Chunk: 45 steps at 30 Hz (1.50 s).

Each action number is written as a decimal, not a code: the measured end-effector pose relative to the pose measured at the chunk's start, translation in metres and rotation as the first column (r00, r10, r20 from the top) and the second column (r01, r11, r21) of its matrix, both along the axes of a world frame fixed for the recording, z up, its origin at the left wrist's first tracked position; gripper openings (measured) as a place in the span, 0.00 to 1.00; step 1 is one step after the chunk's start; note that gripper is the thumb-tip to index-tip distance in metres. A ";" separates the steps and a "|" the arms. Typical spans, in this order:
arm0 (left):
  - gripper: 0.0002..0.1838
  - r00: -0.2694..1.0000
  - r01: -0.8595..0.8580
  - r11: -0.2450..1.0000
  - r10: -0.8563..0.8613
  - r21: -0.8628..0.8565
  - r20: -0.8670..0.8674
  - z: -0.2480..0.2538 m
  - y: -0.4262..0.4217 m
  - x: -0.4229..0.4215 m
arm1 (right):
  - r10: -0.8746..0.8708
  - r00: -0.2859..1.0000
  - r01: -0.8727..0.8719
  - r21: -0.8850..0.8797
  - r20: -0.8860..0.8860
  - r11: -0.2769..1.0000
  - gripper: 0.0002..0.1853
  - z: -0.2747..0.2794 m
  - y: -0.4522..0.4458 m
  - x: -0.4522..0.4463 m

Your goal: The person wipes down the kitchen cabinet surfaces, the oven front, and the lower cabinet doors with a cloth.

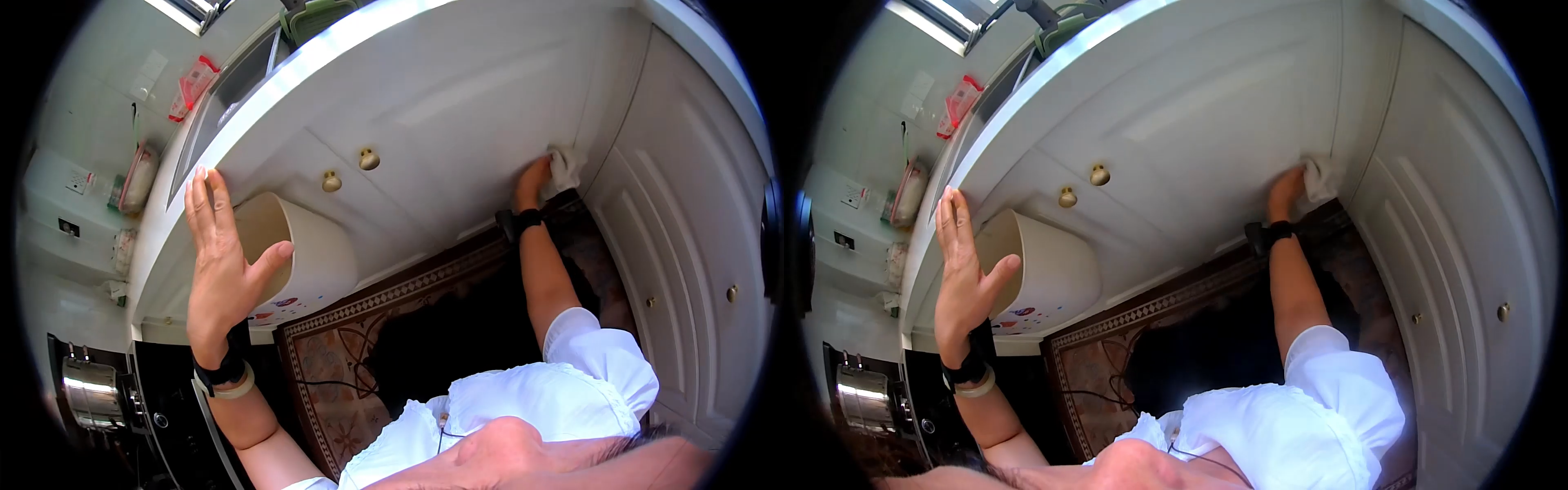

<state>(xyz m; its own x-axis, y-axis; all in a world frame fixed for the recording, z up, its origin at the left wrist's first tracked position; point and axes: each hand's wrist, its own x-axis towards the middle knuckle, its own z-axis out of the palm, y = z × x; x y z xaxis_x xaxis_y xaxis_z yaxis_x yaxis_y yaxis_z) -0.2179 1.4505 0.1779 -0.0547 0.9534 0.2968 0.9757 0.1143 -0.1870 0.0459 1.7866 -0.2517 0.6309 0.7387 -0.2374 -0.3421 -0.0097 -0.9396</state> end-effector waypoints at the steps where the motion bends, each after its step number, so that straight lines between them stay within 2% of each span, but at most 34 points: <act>1: 0.62 1.000 -0.002 1.000 0.002 -0.010 0.004 0.000 0.001 0.000 | -0.013 0.980 -0.002 -0.078 -0.197 0.997 0.30 -0.028 -0.001 -0.002; 4: 0.63 0.999 0.040 0.998 -0.040 -0.038 -0.018 0.001 0.001 -0.005 | -0.020 0.784 -0.177 -0.254 -0.621 0.951 0.34 -0.052 -0.039 -0.011; 7: 0.64 0.997 0.078 0.997 -0.079 -0.029 -0.008 -0.001 0.001 -0.008 | 0.200 0.632 -0.372 -0.066 -0.749 0.926 0.36 -0.090 -0.066 -0.041; 8: 0.64 0.998 0.064 0.997 -0.064 -0.040 -0.002 -0.002 0.000 -0.008 | 0.265 0.721 -0.437 -0.123 -0.640 0.891 0.35 -0.111 -0.076 -0.061; 9: 0.64 0.999 0.051 0.998 -0.051 -0.046 0.002 -0.002 0.000 -0.008 | 0.495 0.784 -0.586 -0.185 -0.375 0.789 0.35 -0.130 -0.084 -0.079; 10: 0.65 0.999 0.038 0.998 -0.038 -0.052 0.003 -0.001 -0.001 -0.009 | 0.668 0.741 -0.654 -0.306 -0.071 0.692 0.37 -0.149 -0.093 -0.097; 11: 0.64 0.999 0.043 0.998 -0.043 -0.046 0.001 0.000 -0.001 -0.009 | 0.847 0.409 -0.685 -0.500 0.340 0.531 0.41 -0.145 -0.100 -0.106; 13: 0.62 0.998 0.056 0.998 -0.056 -0.033 0.003 -0.001 -0.001 -0.010 | 0.890 0.448 -0.835 -0.315 0.088 0.452 0.32 -0.134 -0.098 -0.117; 15: 0.64 0.999 0.052 0.998 -0.052 -0.023 0.006 -0.003 -0.002 -0.012 | 0.942 0.276 -0.884 -0.335 0.190 0.326 0.18 -0.009 -0.123 -0.103; 16: 0.64 0.999 0.053 0.998 -0.052 -0.017 0.010 -0.004 -0.002 -0.013 | 0.835 0.481 -0.872 -0.052 -0.265 0.486 0.18 0.038 -0.128 -0.101; 17: 0.65 0.998 0.059 0.998 -0.059 -0.014 0.014 -0.004 -0.002 -0.013 | 0.570 0.433 -0.705 0.132 -0.698 0.697 0.18 0.071 -0.126 -0.102; 18: 0.66 0.998 0.066 0.998 -0.066 -0.012 0.017 -0.004 -0.002 -0.013 | 0.240 0.142 -0.440 0.156 -0.960 0.884 0.19 0.096 -0.123 -0.102; 21: 0.67 0.998 0.067 0.998 -0.067 -0.015 0.021 -0.003 -0.002 -0.015 | 0.444 0.109 -0.487 0.342 -0.889 0.804 0.23 0.150 -0.122 -0.095; 24: 0.67 0.997 0.063 0.998 -0.062 -0.024 0.035 -0.003 -0.004 -0.014 | 0.538 0.005 -0.504 0.463 -0.843 0.729 0.21 0.207 -0.129 -0.087; 27: 0.68 0.997 0.069 0.997 -0.068 -0.023 0.019 -0.004 -0.003 -0.016 | 0.637 -0.103 -0.449 0.607 -0.764 0.656 0.22 0.260 -0.141 -0.078; 30: 0.69 0.997 0.075 0.997 -0.075 -0.018 -0.007 -0.004 -0.004 -0.018 | 0.805 -0.190 -0.423 0.787 -0.562 0.449 0.22 0.299 -0.151 -0.056; 33: 0.70 0.997 0.073 0.997 -0.073 -0.014 0.000 -0.005 -0.005 -0.021 | 0.880 -0.295 -0.302 0.911 -0.371 0.283 0.22 0.297 -0.145 -0.035; 34: 0.71 0.997 0.077 0.997 -0.077 -0.015 0.006 -0.005 -0.004 -0.022 | 0.894 -0.070 -0.363 0.846 -0.443 0.391 0.21 0.294 -0.147 -0.030; 36: 0.70 0.997 0.075 0.997 -0.075 -0.015 0.007 -0.005 -0.005 -0.021 | 0.785 0.387 -0.387 0.687 -0.484 0.615 0.20 0.291 -0.152 -0.021; 39: 0.70 0.997 0.071 0.997 -0.071 -0.007 0.010 -0.005 -0.005 -0.020 | 0.456 0.781 -0.075 0.661 -0.426 0.746 0.20 0.259 -0.120 -0.009; 42: 0.70 0.998 0.067 0.998 -0.067 -0.010 0.017 -0.005 -0.004 -0.017 | 0.186 0.974 -0.074 0.587 -0.132 0.806 0.22 0.233 -0.073 -0.008; 45: 0.71 0.998 0.063 0.998 -0.063 -0.017 0.024 -0.005 -0.003 -0.016 | 0.042 0.957 -0.183 0.487 0.286 0.854 0.25 0.182 -0.024 -0.003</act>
<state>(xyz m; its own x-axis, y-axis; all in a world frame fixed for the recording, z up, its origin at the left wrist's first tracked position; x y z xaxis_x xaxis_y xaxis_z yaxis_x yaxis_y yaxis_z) -0.2341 1.4476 0.1728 -0.0013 0.9603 0.2790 0.9850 0.0494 -0.1653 0.0425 1.7623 -0.0699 0.5221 0.7803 0.3443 -0.1148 0.4643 -0.8782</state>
